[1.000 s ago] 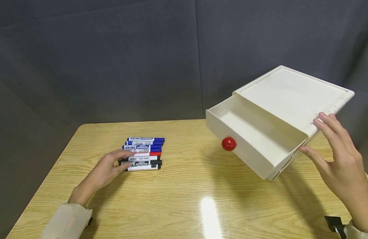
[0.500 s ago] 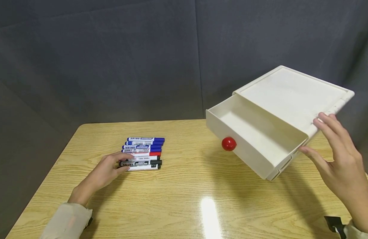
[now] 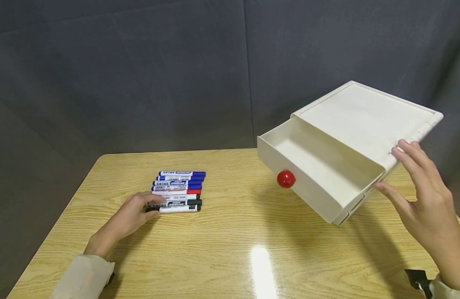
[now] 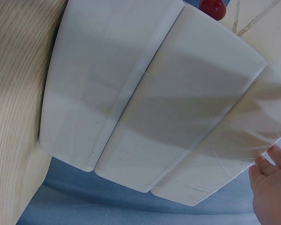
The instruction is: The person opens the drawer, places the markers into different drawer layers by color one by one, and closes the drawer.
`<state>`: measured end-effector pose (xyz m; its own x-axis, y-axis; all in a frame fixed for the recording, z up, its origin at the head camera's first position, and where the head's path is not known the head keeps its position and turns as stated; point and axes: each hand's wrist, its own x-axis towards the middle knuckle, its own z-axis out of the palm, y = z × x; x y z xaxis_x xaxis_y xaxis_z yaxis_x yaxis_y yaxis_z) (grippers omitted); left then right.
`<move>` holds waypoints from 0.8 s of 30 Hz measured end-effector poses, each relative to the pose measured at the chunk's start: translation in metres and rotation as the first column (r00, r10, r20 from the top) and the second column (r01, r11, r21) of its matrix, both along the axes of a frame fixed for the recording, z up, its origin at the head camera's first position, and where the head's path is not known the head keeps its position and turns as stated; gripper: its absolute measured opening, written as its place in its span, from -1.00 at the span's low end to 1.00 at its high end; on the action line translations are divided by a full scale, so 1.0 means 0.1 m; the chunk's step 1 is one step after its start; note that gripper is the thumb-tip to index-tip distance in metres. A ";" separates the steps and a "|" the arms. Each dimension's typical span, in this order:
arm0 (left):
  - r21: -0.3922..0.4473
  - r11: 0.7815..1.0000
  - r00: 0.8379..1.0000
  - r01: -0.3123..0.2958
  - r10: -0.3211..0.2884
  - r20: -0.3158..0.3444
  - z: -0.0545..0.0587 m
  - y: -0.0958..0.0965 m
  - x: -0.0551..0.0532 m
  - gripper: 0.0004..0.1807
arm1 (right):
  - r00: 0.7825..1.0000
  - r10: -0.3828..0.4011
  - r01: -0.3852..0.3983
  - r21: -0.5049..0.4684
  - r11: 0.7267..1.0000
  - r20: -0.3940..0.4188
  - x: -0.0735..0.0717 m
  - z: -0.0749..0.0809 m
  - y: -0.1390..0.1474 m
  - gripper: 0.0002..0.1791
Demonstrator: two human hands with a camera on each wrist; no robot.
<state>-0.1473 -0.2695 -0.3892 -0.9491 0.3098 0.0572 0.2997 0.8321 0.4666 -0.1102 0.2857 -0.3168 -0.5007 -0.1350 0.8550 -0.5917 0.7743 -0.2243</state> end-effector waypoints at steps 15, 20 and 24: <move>-0.022 0.999 0.999 0.036 -0.036 0.016 -0.03 0.01 0.02 -0.70 | 1.000 0.001 -0.001 0.002 1.000 -0.005 -0.01 -0.01 0.01 -0.11; -0.037 0.998 0.997 0.057 -0.055 0.052 -0.03 0.02 0.01 -0.72 | 1.000 0.001 -0.001 0.002 1.000 -0.007 -0.01 -0.01 0.01 -0.11; -0.046 0.998 0.996 0.045 -0.041 0.077 -0.03 0.03 0.00 -0.74 | 1.000 0.000 0.000 0.006 1.000 -0.013 -0.01 -0.01 0.01 -0.12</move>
